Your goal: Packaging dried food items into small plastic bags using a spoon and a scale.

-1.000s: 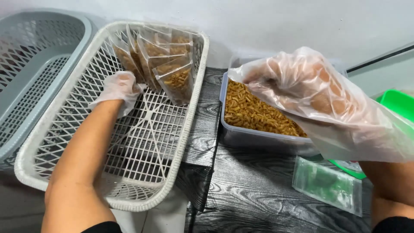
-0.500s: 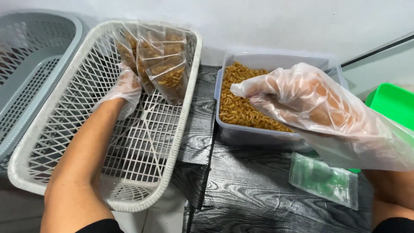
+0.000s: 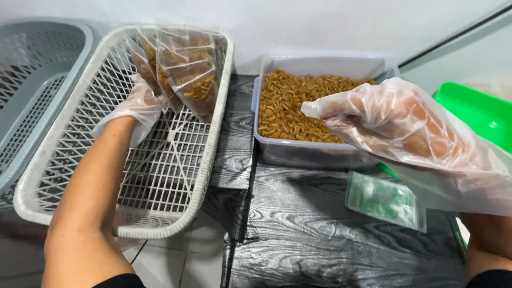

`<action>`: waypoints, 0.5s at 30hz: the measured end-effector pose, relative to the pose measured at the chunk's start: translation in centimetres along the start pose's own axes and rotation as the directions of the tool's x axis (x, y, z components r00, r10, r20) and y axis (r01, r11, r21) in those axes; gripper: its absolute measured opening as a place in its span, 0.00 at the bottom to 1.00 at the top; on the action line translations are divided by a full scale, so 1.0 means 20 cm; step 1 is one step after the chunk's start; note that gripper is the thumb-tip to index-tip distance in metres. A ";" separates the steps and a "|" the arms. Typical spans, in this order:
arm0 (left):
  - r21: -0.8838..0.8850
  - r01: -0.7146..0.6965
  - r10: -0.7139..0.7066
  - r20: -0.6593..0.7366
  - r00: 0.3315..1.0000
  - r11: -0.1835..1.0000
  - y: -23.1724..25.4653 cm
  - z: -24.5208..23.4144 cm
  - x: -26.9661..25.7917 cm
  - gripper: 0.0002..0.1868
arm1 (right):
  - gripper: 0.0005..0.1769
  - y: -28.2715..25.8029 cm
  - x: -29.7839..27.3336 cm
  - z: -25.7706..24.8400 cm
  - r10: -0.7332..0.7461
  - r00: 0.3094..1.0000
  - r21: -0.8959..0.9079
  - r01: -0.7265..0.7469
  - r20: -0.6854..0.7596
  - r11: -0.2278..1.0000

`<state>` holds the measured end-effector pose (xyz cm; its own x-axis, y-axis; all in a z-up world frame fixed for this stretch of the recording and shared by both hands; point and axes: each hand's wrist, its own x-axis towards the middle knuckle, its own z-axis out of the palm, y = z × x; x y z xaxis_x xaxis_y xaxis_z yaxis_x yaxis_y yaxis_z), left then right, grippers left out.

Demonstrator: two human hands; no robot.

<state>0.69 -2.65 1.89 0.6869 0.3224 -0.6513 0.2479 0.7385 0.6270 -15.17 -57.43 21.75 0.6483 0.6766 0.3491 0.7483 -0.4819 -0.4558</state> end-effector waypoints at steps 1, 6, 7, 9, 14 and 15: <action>0.708 -0.436 0.373 0.256 0.892 0.555 0.00 -0.02 -0.01 0.43 | 0.20 0.00 -0.02 -0.01 0.083 0.997 0.048 -0.083 0.009 0.995; 0.699 -0.635 0.393 0.712 0.582 -0.328 0.05 -0.18 0.39 0.30 | 0.15 -0.02 -0.18 -0.04 0.030 0.998 0.136 -0.021 -0.064 0.990; 0.661 -0.661 0.380 0.748 0.543 -0.356 0.07 -0.18 0.31 0.30 | 0.14 -0.05 -0.22 -0.06 0.257 0.966 0.234 -0.249 -0.007 0.940; 0.619 -0.690 0.353 0.784 0.510 -0.376 0.16 -0.22 0.15 0.31 | 0.15 0.01 -0.32 -0.06 0.478 0.875 0.314 -0.476 0.075 0.822; 0.415 -0.758 0.283 0.908 0.308 -0.504 0.43 -0.41 -0.25 0.35 | 0.24 0.32 -0.61 0.04 0.462 0.822 -0.187 -0.423 0.333 0.887; 0.415 -0.761 0.277 0.908 0.314 -0.499 0.41 -0.39 -0.36 0.35 | 0.24 0.41 -0.70 0.11 0.469 0.816 -0.187 -0.431 0.338 0.883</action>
<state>-7.58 5.75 8.46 0.9048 -0.2322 0.3570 -0.3628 -0.8594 0.3603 -18.32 -69.63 11.38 0.8328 0.5140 -0.2055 0.4079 -0.8208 -0.3999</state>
